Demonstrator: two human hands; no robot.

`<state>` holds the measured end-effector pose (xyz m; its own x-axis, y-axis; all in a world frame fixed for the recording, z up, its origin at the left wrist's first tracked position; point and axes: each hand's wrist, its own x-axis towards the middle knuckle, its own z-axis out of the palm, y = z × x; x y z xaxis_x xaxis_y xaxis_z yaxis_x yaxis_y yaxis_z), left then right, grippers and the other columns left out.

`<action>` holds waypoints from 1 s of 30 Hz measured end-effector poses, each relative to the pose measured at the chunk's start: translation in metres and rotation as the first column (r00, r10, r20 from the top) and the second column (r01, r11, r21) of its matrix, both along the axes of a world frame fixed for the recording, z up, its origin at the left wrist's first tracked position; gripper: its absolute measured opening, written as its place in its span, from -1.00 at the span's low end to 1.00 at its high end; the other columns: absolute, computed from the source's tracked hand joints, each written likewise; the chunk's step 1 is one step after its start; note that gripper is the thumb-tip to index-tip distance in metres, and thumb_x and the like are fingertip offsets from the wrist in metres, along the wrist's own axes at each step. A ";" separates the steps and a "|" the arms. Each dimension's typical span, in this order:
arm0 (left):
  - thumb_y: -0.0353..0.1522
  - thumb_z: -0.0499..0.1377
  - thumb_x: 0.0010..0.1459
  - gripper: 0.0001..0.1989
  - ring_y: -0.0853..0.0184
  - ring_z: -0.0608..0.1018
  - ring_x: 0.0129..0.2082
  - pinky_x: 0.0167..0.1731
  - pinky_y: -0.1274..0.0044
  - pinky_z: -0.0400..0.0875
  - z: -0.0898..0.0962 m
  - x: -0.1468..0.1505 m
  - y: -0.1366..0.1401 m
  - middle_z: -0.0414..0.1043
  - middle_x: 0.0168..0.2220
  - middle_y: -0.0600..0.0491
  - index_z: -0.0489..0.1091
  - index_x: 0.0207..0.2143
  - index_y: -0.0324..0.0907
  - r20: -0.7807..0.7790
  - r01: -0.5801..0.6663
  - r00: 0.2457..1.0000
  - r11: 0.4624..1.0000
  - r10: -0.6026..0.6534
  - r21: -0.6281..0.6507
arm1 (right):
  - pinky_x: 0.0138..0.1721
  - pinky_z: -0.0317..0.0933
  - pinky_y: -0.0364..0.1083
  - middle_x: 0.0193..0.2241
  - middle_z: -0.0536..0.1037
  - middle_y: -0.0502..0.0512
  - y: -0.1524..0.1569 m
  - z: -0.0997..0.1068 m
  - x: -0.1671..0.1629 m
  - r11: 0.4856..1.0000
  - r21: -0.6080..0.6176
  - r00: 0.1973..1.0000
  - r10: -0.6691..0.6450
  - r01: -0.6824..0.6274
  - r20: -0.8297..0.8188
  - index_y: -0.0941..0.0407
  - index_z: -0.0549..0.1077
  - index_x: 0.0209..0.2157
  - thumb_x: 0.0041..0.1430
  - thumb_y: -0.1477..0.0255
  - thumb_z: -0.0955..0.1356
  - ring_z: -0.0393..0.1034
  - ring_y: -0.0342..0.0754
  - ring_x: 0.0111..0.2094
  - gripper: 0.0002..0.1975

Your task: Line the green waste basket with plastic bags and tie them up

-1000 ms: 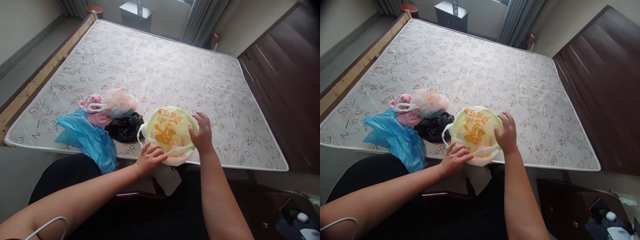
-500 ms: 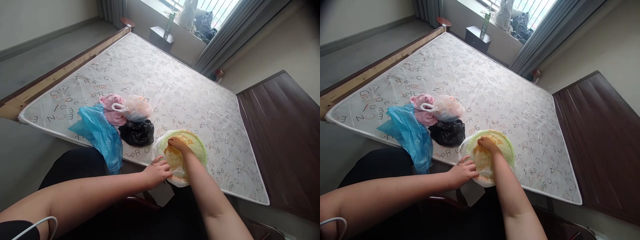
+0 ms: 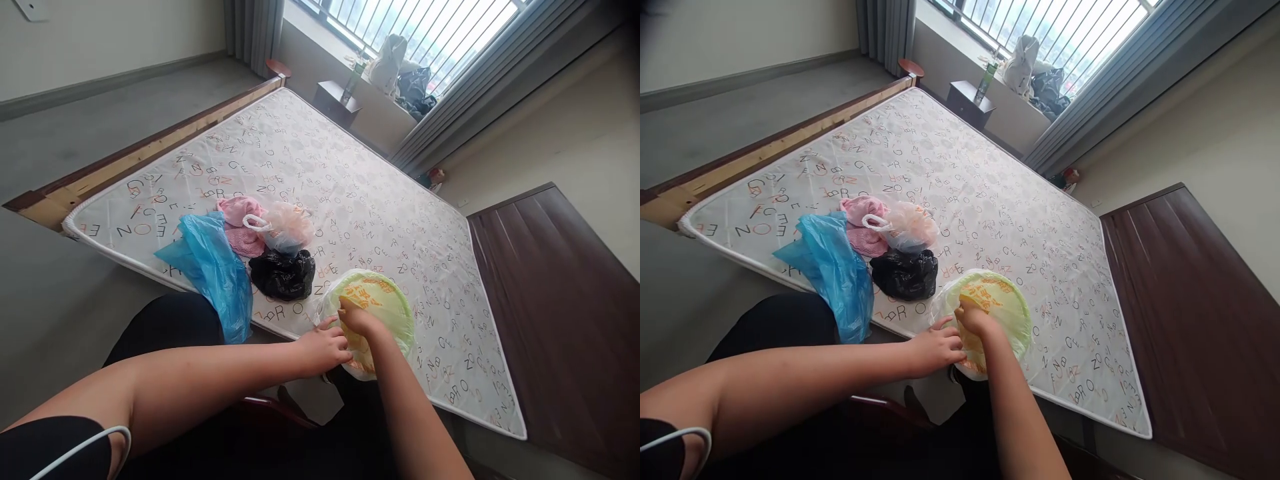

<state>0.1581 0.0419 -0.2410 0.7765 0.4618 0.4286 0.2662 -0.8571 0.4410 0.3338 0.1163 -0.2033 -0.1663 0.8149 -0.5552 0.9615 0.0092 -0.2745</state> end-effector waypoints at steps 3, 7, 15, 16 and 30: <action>-0.38 0.14 0.38 -0.86 0.19 0.47 0.12 0.38 0.15 -0.06 0.002 0.000 0.003 0.58 -0.12 0.03 0.53 -0.17 -0.06 0.020 0.012 1.000 1.000 -0.012 -0.002 | -0.16 0.42 -0.01 -0.26 0.64 0.14 -0.038 0.007 0.012 0.998 -0.061 0.998 -0.028 0.025 -0.048 0.12 0.50 -0.11 0.38 0.37 0.23 0.55 -0.02 -0.27 -0.76; -0.44 0.16 0.33 -0.83 0.10 0.37 0.28 0.39 0.11 -0.04 0.005 -0.001 0.005 0.55 0.01 -0.04 0.50 -0.08 -0.11 0.043 0.058 0.997 0.998 -0.058 0.000 | 0.09 0.36 0.22 0.04 0.60 0.23 -0.102 0.013 0.039 0.991 0.111 0.988 -0.051 0.067 -0.147 0.04 0.44 0.11 0.39 0.28 0.21 0.52 0.19 0.05 -0.64; -0.44 0.20 0.25 -0.69 -0.04 0.27 0.37 0.38 0.05 0.02 0.009 0.004 0.004 0.48 0.12 -0.10 0.46 0.04 -0.11 0.012 0.098 0.995 0.990 -0.097 -0.097 | 0.22 0.06 0.66 0.26 0.41 0.16 -0.237 0.014 0.115 0.726 0.674 0.990 -0.092 0.137 -0.103 -0.35 0.03 0.39 0.34 0.27 0.22 0.36 0.44 0.22 -0.37; -0.45 0.21 0.23 -0.66 -0.05 0.26 0.38 0.37 0.03 0.03 0.009 0.004 0.004 0.47 0.14 -0.11 0.45 0.06 -0.12 0.015 0.099 0.995 0.989 -0.098 -0.110 | 0.18 0.11 0.67 0.25 0.42 0.13 -0.246 0.013 0.121 0.746 0.662 0.996 -0.023 0.077 -0.091 -0.38 0.03 0.38 0.33 0.30 0.22 0.38 0.45 0.20 -0.36; -0.48 0.21 0.19 -0.56 -0.03 0.26 0.38 0.36 0.04 0.06 0.017 -0.002 0.000 0.45 0.19 -0.05 0.41 0.12 -0.06 -0.025 0.102 0.994 0.980 -0.108 -0.174 | 0.28 0.15 0.33 0.44 0.09 0.25 -0.207 0.053 0.116 0.633 0.189 0.625 0.773 -0.750 -0.108 0.00 0.10 0.42 0.12 0.26 0.31 0.04 0.31 0.42 -0.18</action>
<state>0.1564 0.0417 -0.2240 0.8375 0.4412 0.3223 0.1961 -0.7934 0.5763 0.4501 -0.0911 -0.1500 -0.8347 0.4082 -0.3697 0.5353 0.7591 -0.3704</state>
